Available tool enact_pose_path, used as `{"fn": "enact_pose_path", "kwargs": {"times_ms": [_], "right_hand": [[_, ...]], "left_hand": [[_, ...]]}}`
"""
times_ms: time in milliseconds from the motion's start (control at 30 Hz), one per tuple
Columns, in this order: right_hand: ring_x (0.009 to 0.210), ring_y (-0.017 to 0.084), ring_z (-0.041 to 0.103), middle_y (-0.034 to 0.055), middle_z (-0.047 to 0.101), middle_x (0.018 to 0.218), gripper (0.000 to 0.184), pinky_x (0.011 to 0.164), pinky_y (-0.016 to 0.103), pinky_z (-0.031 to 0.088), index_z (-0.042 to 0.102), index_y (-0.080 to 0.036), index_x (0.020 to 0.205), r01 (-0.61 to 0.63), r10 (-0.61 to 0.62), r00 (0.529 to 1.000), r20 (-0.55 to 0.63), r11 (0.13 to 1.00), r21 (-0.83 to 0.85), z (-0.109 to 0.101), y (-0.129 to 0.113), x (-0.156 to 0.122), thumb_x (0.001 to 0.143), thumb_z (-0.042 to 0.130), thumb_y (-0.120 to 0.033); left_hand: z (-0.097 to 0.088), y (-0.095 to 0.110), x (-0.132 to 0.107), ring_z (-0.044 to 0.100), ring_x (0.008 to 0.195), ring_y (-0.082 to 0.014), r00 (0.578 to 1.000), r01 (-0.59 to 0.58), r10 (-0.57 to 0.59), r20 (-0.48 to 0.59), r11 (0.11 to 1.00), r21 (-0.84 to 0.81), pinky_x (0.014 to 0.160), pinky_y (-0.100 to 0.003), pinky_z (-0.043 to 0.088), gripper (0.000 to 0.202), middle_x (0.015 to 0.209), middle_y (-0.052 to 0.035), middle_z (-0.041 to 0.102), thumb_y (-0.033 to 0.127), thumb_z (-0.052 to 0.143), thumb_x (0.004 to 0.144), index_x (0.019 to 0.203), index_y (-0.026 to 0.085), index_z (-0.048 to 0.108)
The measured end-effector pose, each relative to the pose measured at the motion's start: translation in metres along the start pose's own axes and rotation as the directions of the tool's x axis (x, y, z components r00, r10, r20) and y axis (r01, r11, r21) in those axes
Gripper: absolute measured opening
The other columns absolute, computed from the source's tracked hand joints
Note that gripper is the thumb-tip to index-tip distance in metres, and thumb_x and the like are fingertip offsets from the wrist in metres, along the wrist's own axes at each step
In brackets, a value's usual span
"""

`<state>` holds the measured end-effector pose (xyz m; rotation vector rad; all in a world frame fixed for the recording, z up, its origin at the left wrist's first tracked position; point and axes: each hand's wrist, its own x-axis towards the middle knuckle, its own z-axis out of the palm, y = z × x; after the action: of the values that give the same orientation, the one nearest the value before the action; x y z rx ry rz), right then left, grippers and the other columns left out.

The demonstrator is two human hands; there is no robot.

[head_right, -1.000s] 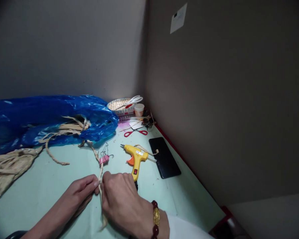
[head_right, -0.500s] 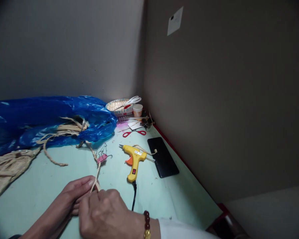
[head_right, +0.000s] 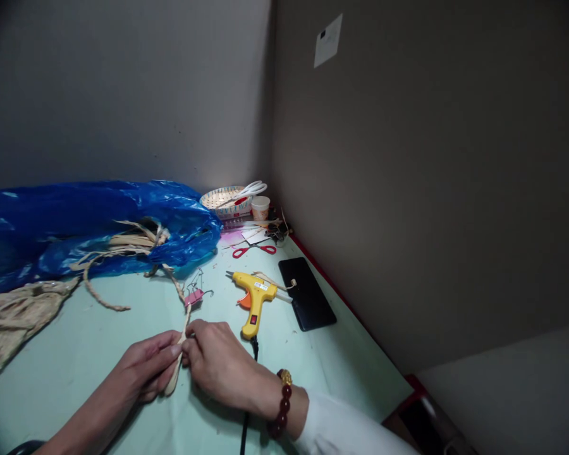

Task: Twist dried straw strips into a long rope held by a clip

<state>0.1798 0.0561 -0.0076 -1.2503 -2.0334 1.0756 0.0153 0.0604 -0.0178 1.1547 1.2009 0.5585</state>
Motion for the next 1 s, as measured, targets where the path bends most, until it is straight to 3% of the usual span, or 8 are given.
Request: {"fn": "enact_pose_path", "kwargs": {"times_ms": [100,233,433,567,700,833,933,1000], "right_hand": [[0.066,0.012,0.049,0.0015,0.059,0.071,0.022,0.058,0.022,0.031,0.053,-0.018,0.080,-0.033,0.032,0.999,-0.018,0.998,-0.052,0.002,0.003,0.000,0.093,0.038,-0.024],[0.062,0.010,0.047,0.0004,0.058,0.066,0.024,0.058,0.021,0.030,0.055,-0.016,0.070,-0.063,0.064,0.995,-0.079,0.998,0.010,0.003,0.001,0.003,0.090,0.043,-0.024],[0.051,0.008,0.039,-0.0007,0.055,0.055,0.026,0.051,0.021,0.027,0.055,-0.015,0.061,-0.094,0.098,0.983,-0.152,0.995,0.035,0.005,-0.004,0.004,0.086,0.046,-0.019],[0.049,0.007,0.035,-0.0024,0.051,0.052,0.027,0.051,0.021,0.025,0.047,-0.015,0.056,-0.047,0.044,0.983,-0.181,0.999,-0.011,0.005,-0.004,0.002,0.083,0.047,-0.016],[0.051,0.007,0.035,-0.0041,0.045,0.051,0.028,0.051,0.020,0.026,0.045,-0.015,0.055,-0.014,0.029,0.991,-0.133,0.994,0.108,0.004,0.000,0.003,0.082,0.044,-0.013],[0.054,0.008,0.036,-0.0040,0.043,0.051,0.026,0.049,0.019,0.026,0.046,-0.015,0.054,-0.071,0.092,0.992,-0.088,0.974,0.216,0.004,0.005,0.005,0.080,0.050,-0.019],[0.055,0.009,0.044,-0.0008,0.057,0.058,0.022,0.052,0.019,0.032,0.056,-0.014,0.062,-0.128,0.147,0.989,-0.028,0.932,0.338,0.007,0.009,0.007,0.081,0.049,-0.022],[0.055,0.009,0.047,0.0018,0.063,0.063,0.022,0.054,0.019,0.034,0.062,-0.013,0.066,-0.149,0.163,0.987,-0.001,0.903,0.402,0.008,0.011,0.008,0.081,0.048,-0.021]], "left_hand": [[0.001,-0.003,-0.004,0.038,0.048,-0.0104,0.987,-0.116,0.140,-0.077,0.959,0.259,0.050,-0.022,0.029,0.032,0.048,0.0059,0.043,0.045,0.053,0.080,0.062,0.020,0.045],[0.003,-0.005,-0.009,0.042,0.054,-0.0130,0.965,-0.152,0.237,-0.115,0.856,0.494,0.057,-0.024,0.032,0.034,0.052,0.0051,0.044,0.043,0.046,0.085,0.060,0.021,0.043],[-0.002,-0.001,-0.018,0.040,0.052,-0.0129,0.974,-0.092,0.177,-0.144,0.884,0.459,0.054,-0.023,0.033,0.039,0.052,0.0058,0.040,0.052,0.039,0.087,0.065,0.021,0.048],[-0.002,-0.003,-0.026,0.043,0.056,-0.0128,0.944,-0.132,0.259,-0.202,0.863,0.488,0.053,-0.021,0.035,0.038,0.058,0.0038,0.046,0.052,0.042,0.086,0.065,0.021,0.050],[0.011,-0.018,-0.028,0.050,0.051,-0.0129,0.909,-0.221,0.398,-0.128,0.718,0.660,0.053,-0.022,0.038,0.030,0.056,0.0028,0.053,0.039,0.039,0.091,0.069,0.021,0.052],[0.022,-0.035,-0.026,0.064,0.059,-0.0165,0.833,-0.354,0.553,0.027,0.494,0.794,0.058,-0.024,0.042,0.024,0.072,-0.0036,0.068,0.027,0.038,0.092,0.099,0.019,0.059],[0.022,-0.033,-0.031,0.064,0.059,-0.0167,0.818,-0.396,0.565,0.104,0.422,0.816,0.057,-0.024,0.041,0.025,0.068,-0.0040,0.067,0.027,0.041,0.091,0.082,0.020,0.062],[0.017,-0.022,-0.034,0.060,0.056,-0.0152,0.843,-0.368,0.535,0.064,0.485,0.793,0.057,-0.024,0.040,0.031,0.061,-0.0021,0.061,0.032,0.044,0.089,0.065,0.020,0.059]]}}
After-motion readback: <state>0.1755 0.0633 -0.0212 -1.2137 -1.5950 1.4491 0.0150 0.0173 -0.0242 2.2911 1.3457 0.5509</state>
